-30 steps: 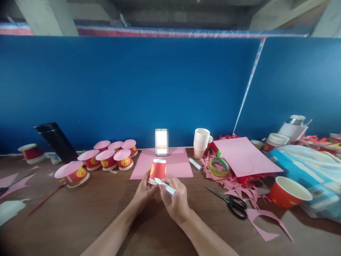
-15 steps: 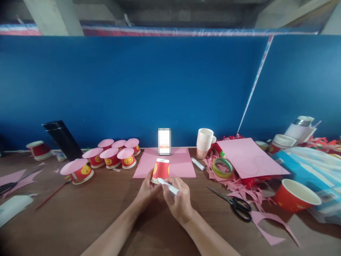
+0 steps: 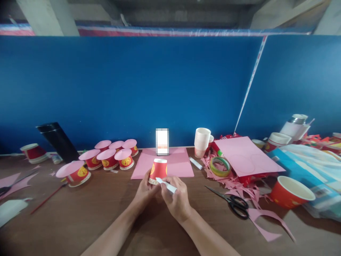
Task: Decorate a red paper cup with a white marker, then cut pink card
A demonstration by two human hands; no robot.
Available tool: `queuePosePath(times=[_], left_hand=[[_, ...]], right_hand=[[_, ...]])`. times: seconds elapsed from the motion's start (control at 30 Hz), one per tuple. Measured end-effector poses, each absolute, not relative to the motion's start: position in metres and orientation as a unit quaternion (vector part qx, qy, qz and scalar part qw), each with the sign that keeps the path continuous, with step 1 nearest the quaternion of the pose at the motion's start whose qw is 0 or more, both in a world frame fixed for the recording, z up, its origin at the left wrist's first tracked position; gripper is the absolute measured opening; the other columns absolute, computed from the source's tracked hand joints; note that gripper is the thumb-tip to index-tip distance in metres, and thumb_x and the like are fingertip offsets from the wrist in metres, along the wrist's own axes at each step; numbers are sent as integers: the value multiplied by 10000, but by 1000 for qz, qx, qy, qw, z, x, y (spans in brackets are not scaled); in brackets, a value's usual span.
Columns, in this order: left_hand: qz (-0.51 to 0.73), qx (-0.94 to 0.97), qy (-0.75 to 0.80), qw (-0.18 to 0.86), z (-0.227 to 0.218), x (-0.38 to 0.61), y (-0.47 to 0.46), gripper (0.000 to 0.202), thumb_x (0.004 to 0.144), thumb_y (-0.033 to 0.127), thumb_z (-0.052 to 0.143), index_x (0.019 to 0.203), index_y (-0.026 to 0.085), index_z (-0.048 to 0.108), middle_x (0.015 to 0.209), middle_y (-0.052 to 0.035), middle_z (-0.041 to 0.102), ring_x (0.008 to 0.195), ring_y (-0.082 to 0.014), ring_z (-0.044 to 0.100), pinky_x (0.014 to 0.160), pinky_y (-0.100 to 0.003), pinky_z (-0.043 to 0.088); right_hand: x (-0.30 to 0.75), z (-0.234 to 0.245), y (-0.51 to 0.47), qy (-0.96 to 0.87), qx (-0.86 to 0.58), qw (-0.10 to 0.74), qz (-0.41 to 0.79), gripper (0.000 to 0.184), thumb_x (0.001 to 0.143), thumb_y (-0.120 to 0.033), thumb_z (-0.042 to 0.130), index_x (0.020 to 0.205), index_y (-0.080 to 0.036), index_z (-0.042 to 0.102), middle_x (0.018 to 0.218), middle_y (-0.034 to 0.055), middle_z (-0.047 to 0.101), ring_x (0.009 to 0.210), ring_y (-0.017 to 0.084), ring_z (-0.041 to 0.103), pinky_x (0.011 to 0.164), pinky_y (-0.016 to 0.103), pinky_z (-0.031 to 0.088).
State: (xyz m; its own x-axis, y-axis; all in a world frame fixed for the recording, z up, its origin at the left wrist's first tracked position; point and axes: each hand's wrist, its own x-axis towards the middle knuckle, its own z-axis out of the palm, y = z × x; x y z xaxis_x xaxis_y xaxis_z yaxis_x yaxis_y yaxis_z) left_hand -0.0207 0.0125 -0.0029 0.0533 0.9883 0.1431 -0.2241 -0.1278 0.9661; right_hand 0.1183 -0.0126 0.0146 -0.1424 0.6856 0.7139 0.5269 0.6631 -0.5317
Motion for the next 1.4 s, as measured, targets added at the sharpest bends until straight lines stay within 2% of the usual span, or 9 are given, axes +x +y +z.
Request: queuePosePath(times=[0.4, 0.7, 0.97, 1.13, 1.4], left_hand=[[553, 490, 400, 542, 5, -19, 8, 769, 617, 292, 719, 1273, 178, 335, 1124, -123, 587, 992, -236, 586, 836, -328, 470], [543, 492, 407, 546, 5, -18, 7, 785, 620, 297, 716, 1283, 181, 313, 1064, -108, 612, 1010, -246, 577, 854, -351, 461], [533, 510, 423, 526, 7, -20, 6, 679, 639, 303, 697, 1220, 175, 369, 1165, -112, 569, 1038, -244, 565, 878, -335, 448], [531, 522, 415, 523, 4, -21, 7, 676, 642, 314, 689, 1217, 172, 362, 1197, -113, 546, 1064, -231, 547, 893, -310, 431], [534, 521, 409, 525, 9, -19, 5, 701, 620, 308, 704, 1224, 175, 375, 1180, -112, 557, 1057, -247, 547, 894, -327, 423]], right_hand=[[121, 18, -10, -724, -429, 534, 89, 119, 863, -206, 436, 830, -177, 546, 741, 38, 587, 672, 151, 562, 651, 255, 444], [124, 20, -9, -704, -436, 552, 98, 114, 858, -201, 443, 816, -178, 547, 721, 21, 587, 660, 139, 571, 645, 232, 445], [128, 20, -4, -676, -449, 572, 117, 121, 859, -221, 442, 823, -169, 546, 723, 39, 605, 652, 147, 584, 619, 226, 465], [131, 21, -3, -658, -458, 582, 136, 127, 864, -237, 437, 840, -168, 541, 723, 28, 599, 625, 133, 576, 592, 211, 462], [135, 23, 1, -645, -455, 599, 135, 152, 879, -261, 417, 832, -164, 523, 656, 4, 546, 545, 111, 524, 527, 194, 435]])
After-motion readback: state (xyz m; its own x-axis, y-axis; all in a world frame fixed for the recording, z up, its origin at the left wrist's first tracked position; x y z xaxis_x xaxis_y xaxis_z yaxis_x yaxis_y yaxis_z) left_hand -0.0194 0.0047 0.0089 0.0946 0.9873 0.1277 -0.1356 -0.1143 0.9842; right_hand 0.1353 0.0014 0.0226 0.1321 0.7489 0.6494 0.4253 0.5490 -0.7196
